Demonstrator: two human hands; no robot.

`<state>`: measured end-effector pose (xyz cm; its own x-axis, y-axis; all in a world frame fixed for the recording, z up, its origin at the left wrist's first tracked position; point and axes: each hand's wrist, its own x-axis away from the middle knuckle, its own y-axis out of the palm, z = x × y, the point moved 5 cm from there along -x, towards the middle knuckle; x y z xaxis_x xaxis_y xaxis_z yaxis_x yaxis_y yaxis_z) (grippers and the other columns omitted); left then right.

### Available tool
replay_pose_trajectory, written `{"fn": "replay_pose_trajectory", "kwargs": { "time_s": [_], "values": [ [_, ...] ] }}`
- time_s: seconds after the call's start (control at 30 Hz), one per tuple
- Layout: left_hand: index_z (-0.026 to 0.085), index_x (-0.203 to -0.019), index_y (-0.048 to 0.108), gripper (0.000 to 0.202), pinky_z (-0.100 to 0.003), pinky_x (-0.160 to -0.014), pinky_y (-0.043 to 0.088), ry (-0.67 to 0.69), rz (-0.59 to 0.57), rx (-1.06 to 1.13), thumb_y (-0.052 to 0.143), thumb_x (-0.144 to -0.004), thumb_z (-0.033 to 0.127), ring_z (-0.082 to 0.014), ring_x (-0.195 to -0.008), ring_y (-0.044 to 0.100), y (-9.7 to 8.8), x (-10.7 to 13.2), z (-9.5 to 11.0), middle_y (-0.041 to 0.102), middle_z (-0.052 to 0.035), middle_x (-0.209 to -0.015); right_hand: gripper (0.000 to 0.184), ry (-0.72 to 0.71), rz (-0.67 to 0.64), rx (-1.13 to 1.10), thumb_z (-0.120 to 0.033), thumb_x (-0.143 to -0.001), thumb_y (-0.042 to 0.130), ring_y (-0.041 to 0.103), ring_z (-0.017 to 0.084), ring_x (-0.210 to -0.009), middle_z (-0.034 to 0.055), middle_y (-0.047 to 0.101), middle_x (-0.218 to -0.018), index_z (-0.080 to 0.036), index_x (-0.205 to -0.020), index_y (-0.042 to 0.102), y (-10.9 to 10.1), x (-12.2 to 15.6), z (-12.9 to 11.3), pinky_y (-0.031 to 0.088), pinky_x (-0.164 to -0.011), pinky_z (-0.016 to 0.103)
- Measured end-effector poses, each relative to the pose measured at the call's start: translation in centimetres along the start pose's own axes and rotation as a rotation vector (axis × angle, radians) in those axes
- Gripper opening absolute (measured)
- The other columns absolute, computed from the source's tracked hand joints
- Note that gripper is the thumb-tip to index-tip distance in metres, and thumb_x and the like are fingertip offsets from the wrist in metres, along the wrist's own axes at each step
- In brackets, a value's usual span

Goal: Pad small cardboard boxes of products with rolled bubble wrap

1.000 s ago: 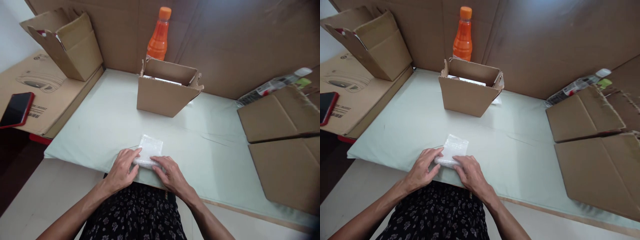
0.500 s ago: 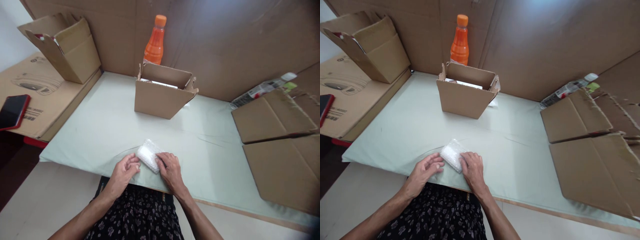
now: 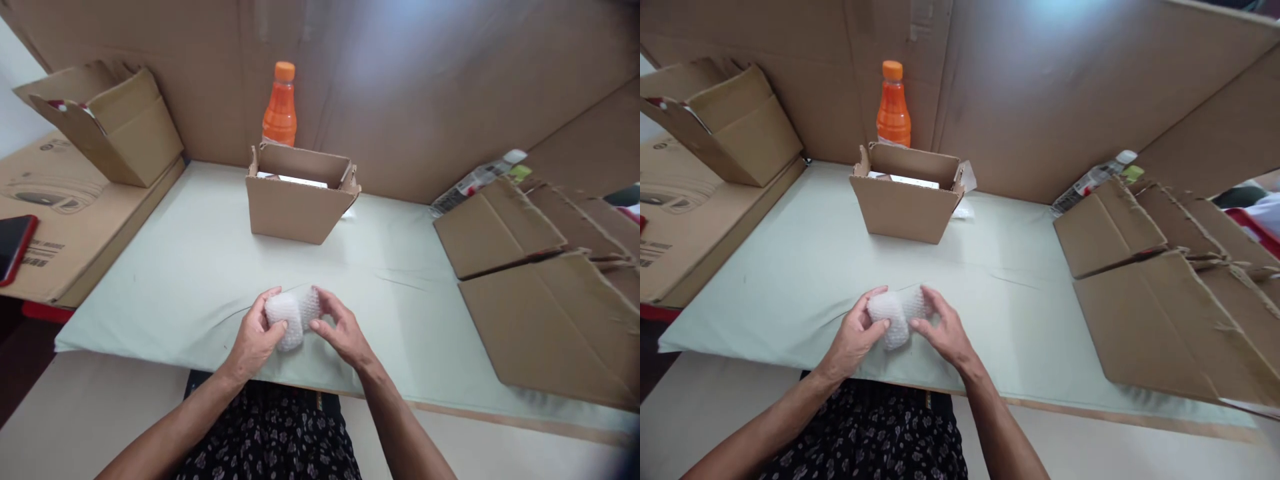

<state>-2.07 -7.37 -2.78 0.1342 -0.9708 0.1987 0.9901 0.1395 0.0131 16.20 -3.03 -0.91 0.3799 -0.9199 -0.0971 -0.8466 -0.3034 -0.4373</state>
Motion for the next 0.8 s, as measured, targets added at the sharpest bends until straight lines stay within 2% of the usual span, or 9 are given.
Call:
{"fn": "replay_pose_trajectory", "kwargs": {
  "time_s": [0.1,0.17,0.27,0.33,0.47,0.57,0.67,0.73,0.8],
  "values": [
    [0.016,-0.138,0.049,0.055,-0.04,-0.106,0.05,0.172,0.171,-0.292,0.058,-0.084,0.02,-0.0252,-0.123,0.062,-1.2,-0.4,0.8,0.061,-0.0142,-0.137,0.036,-0.022,-0.053,-0.103,-0.044,-0.094,0.058,0.066,0.02,-0.095,0.0088,0.071,-0.112,-0.02,-0.121,0.064,2.2,-0.2,-2.0,0.054,-0.088,0.036],
    [0.018,-0.144,0.045,0.058,-0.041,-0.108,0.048,0.338,0.251,-0.456,0.053,-0.087,0.016,-0.0255,-0.129,0.059,-0.9,-0.4,1.3,0.058,-0.0141,-0.143,0.042,-0.053,0.002,-0.135,-0.045,-0.093,0.059,0.065,0.021,-0.099,0.0099,0.067,-0.12,-0.021,-0.127,0.06,3.7,-0.1,-3.2,0.053,-0.09,0.036],
    [0.019,-0.155,0.028,0.067,-0.043,-0.107,0.05,0.576,0.252,-0.595,0.046,-0.09,0.011,-0.0259,-0.133,0.055,0.9,0.3,1.6,0.054,-0.0162,-0.146,0.056,-0.024,0.073,-0.193,-0.052,-0.084,0.069,0.063,0.023,-0.102,0.0097,0.067,-0.119,-0.021,-0.129,0.058,5.0,-0.5,-3.5,0.053,-0.092,0.037],
    [0.02,-0.158,0.017,0.073,-0.046,-0.11,0.048,0.643,0.182,-0.615,0.044,-0.092,0.01,-0.0269,-0.14,0.048,2.1,1.1,1.4,0.047,-0.0184,-0.152,0.054,0.053,0.121,-0.27,-0.054,-0.08,0.072,0.064,0.022,-0.095,0.0077,0.07,-0.109,-0.021,-0.121,0.062,4.8,-1.0,-2.7,0.054,-0.086,0.035],
    [0.023,-0.157,0.021,0.077,-0.05,-0.117,0.041,0.55,0.05,-0.507,0.048,-0.087,0.008,-0.0277,-0.147,0.039,1.7,1.7,0.8,0.041,-0.016,-0.157,0.037,0.218,0.158,-0.457,-0.052,-0.086,0.066,0.06,0.018,-0.077,0.0041,0.068,-0.087,-0.019,-0.102,0.067,3.7,-1.3,-0.6,0.052,-0.071,0.029],
    [0.02,-0.15,0.039,0.069,-0.048,-0.109,0.048,0.294,-0.026,-0.416,0.055,-0.083,0.013,-0.0292,-0.133,0.055,0.1,0.6,-0.1,0.057,-0.0156,-0.143,0.034,0.243,0.09,-0.526,-0.051,-0.086,0.066,0.06,0.018,-0.075,0.0034,0.067,-0.082,-0.018,-0.095,0.067,3.1,-1.3,0.0,0.051,-0.071,0.029],
    [0.017,-0.149,0.042,0.068,-0.041,-0.095,0.058,0.122,-0.114,-0.375,0.056,-0.082,0.017,-0.0256,-0.108,0.069,-0.6,-0.3,-0.7,0.069,-0.0138,-0.121,0.046,0.213,-0.061,-0.508,-0.05,-0.081,0.072,0.064,0.02,-0.082,0.0051,0.07,-0.092,-0.02,-0.116,0.064,2.4,-1.7,-0.4,0.052,-0.074,0.03],
    [0.018,-0.15,0.041,0.071,-0.039,-0.092,0.058,0.149,-0.158,-0.402,0.056,-0.081,0.015,-0.0242,-0.103,0.071,-0.6,-0.7,-0.3,0.071,-0.012,-0.117,0.056,0.139,-0.17,-0.375,-0.048,-0.079,0.074,0.065,0.021,-0.087,0.0058,0.071,-0.101,-0.022,-0.127,0.061,1.2,-2.4,-1.4,0.053,-0.076,0.031],
    [0.023,-0.151,0.04,0.073,-0.036,-0.091,0.059,0.248,-0.216,-0.456,0.059,-0.08,0.015,-0.0237,-0.104,0.071,-0.3,-1.1,1.1,0.071,-0.0102,-0.118,0.043,0.053,-0.257,-0.182,-0.043,-0.081,0.072,0.066,0.02,-0.086,0.0045,0.072,-0.1,-0.023,-0.119,0.066,-0.6,-3.4,-3.0,0.053,-0.075,0.03]
  ]
}}
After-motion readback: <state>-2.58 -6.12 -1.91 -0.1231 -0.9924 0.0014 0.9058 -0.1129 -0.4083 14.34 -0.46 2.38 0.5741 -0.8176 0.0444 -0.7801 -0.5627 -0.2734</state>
